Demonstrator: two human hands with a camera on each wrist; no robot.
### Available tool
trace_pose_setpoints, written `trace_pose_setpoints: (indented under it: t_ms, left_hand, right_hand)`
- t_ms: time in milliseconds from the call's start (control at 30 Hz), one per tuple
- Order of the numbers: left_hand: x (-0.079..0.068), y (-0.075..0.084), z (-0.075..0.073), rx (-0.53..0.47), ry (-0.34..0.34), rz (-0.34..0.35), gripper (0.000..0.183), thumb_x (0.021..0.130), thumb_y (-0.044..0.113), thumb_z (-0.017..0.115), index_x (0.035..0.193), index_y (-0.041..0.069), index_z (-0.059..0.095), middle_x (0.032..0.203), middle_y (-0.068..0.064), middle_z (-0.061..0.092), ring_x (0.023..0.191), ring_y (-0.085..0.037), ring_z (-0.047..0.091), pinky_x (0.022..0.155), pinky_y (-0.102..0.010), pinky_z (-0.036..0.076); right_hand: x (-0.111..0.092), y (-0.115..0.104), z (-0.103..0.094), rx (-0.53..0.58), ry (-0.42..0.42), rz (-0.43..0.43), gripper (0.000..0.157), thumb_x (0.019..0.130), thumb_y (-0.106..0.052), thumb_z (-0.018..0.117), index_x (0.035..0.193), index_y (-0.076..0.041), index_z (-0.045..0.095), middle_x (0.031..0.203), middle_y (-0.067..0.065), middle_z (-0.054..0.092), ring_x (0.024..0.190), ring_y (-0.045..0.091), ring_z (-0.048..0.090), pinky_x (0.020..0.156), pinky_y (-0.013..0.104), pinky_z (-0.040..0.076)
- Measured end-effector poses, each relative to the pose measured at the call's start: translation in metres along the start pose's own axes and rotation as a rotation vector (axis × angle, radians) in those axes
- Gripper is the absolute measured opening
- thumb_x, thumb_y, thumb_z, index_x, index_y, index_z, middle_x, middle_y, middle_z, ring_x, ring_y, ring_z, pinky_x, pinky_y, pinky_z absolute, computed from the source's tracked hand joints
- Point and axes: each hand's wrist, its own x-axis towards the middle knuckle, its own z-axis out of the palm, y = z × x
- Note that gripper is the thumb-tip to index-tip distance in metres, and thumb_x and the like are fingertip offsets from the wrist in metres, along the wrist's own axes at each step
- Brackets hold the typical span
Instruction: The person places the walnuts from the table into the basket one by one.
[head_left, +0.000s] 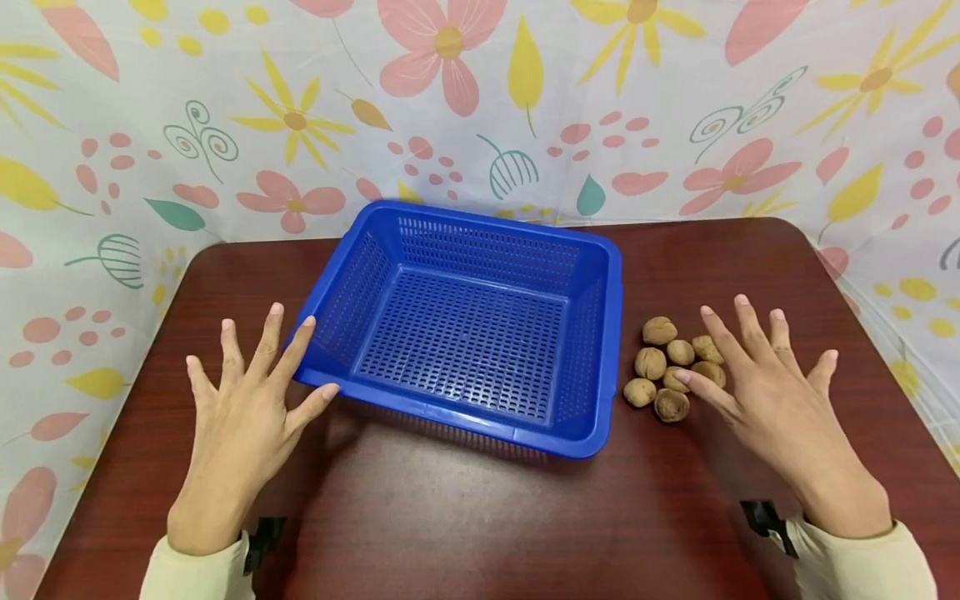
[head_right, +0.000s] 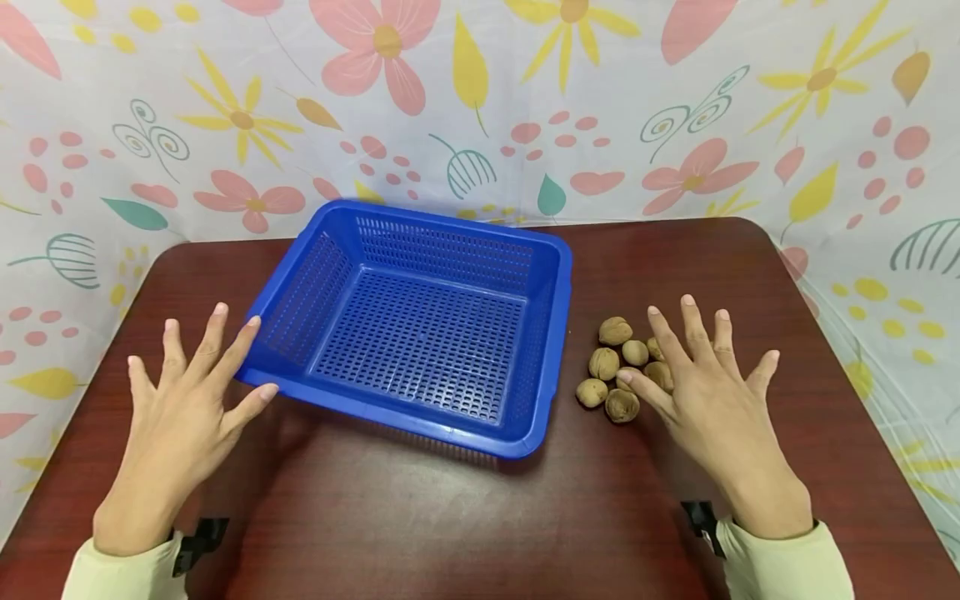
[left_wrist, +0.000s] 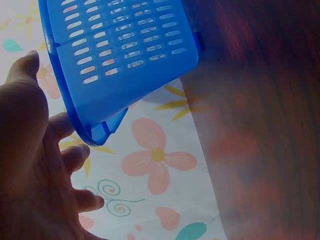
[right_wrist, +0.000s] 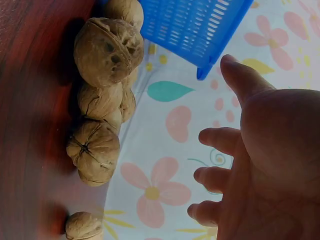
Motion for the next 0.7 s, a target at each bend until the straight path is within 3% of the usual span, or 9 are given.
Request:
trace_pose_setpoints:
  t_ms: [433,567,700]
  left_hand:
    - [0.002,-0.006,0.002,-0.085,-0.009,-0.007,0.080,0.103,0.063,0.052,0.169,0.033,0.018,0.178,-0.006,0.007,0.158,-0.056,0.003,0.114,-0.087,0.002]
    - [0.004,-0.009,0.003,-0.171,-0.006,0.010,0.078,0.104,0.058,0.055,0.169,0.033,0.020,0.178,-0.006,0.010,0.160,-0.052,0.004,0.117,-0.083,0.004]
    - [0.005,-0.013,0.006,-0.275,-0.017,0.033,0.077,0.104,0.055,0.057,0.168,0.032,0.021,0.177,-0.008,0.012,0.161,-0.050,0.006,0.119,-0.080,0.008]
  right_hand:
    - [-0.006,0.022,0.002,0.102,0.000,0.057,0.079,0.108,-0.050,0.052,0.169,-0.015,0.017,0.174,0.024,0.002,0.157,0.057,0.000,0.108,0.089,-0.008]
    - [-0.008,0.036,0.004,0.182,0.024,0.059,0.076,0.109,-0.041,0.055,0.168,-0.009,0.020,0.173,0.028,0.006,0.157,0.057,0.003,0.114,0.085,0.002]
    - [-0.009,0.054,0.008,0.255,0.070,0.055,0.074,0.107,-0.032,0.062,0.166,-0.006,0.026,0.171,0.030,0.015,0.153,0.060,0.018,0.115,0.080,0.016]
